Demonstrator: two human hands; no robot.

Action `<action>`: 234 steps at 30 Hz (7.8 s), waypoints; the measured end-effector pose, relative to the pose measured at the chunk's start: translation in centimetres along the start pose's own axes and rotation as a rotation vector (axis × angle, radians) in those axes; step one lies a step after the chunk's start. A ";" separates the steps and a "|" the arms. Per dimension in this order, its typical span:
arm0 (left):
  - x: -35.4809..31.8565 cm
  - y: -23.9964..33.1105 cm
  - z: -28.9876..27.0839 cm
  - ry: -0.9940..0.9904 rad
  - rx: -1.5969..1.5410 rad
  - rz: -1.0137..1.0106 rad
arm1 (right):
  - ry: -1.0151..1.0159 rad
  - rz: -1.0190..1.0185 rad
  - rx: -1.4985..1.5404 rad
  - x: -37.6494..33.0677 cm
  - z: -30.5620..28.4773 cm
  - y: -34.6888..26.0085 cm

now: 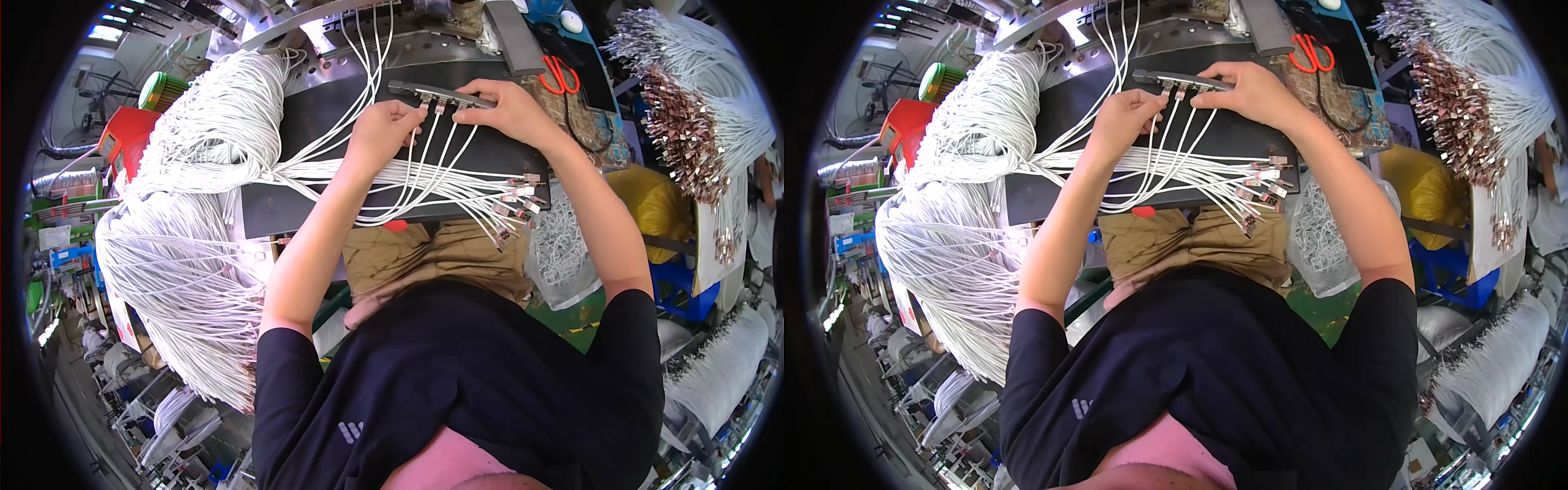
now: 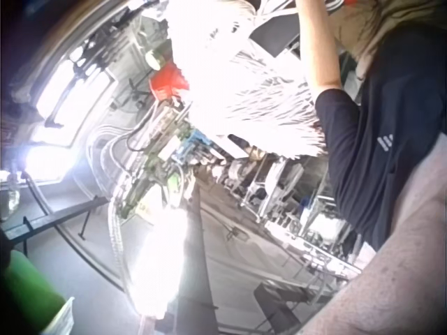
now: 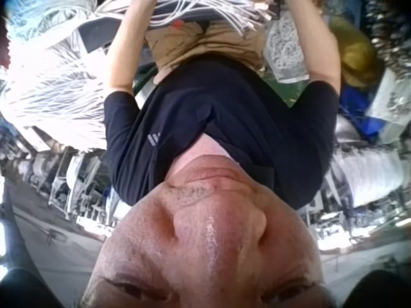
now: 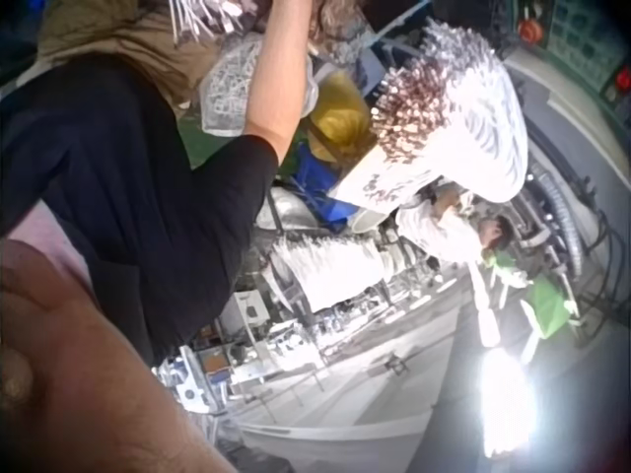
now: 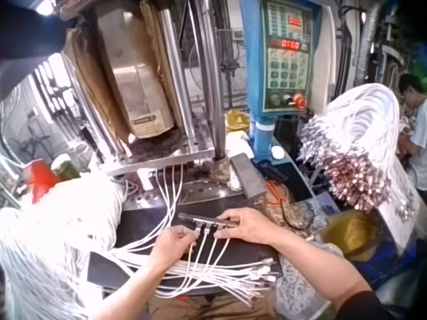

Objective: Processing bundles of white electrical wires by feeding them into a semi-automated machine for crimping or connector assembly.

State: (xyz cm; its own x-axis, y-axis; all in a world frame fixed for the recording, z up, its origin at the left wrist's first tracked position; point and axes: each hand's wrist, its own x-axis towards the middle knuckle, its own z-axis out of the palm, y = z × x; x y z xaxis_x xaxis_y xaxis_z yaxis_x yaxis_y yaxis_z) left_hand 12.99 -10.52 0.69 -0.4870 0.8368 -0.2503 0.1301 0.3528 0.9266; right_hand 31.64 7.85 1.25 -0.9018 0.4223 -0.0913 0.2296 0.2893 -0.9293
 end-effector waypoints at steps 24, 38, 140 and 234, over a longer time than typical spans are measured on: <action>7.0 3.1 -5.1 0.109 -0.169 -0.071 | 0.524 -0.229 -0.723 21.6 -0.9 -0.9; -6.1 8.5 -20.2 1.090 0.627 0.442 | 0.206 -0.459 -1.009 31.6 -13.4 9.7; -14.8 -5.5 -6.2 -0.430 -0.713 0.138 | 1.162 -0.272 -0.106 -8.8 -4.2 4.1; -7.2 7.4 -0.9 -0.259 0.595 0.410 | 0.493 -0.581 -0.680 -9.7 3.5 -3.4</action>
State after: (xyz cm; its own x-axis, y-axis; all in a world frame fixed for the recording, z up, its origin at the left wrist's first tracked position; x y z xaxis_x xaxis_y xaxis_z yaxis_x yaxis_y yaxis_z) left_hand 16.69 -14.31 9.61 -0.0908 0.9949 -0.0448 0.7354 0.0973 0.6706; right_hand 38.33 -0.29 4.03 -0.7243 0.3236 0.6089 0.1025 0.9238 -0.3690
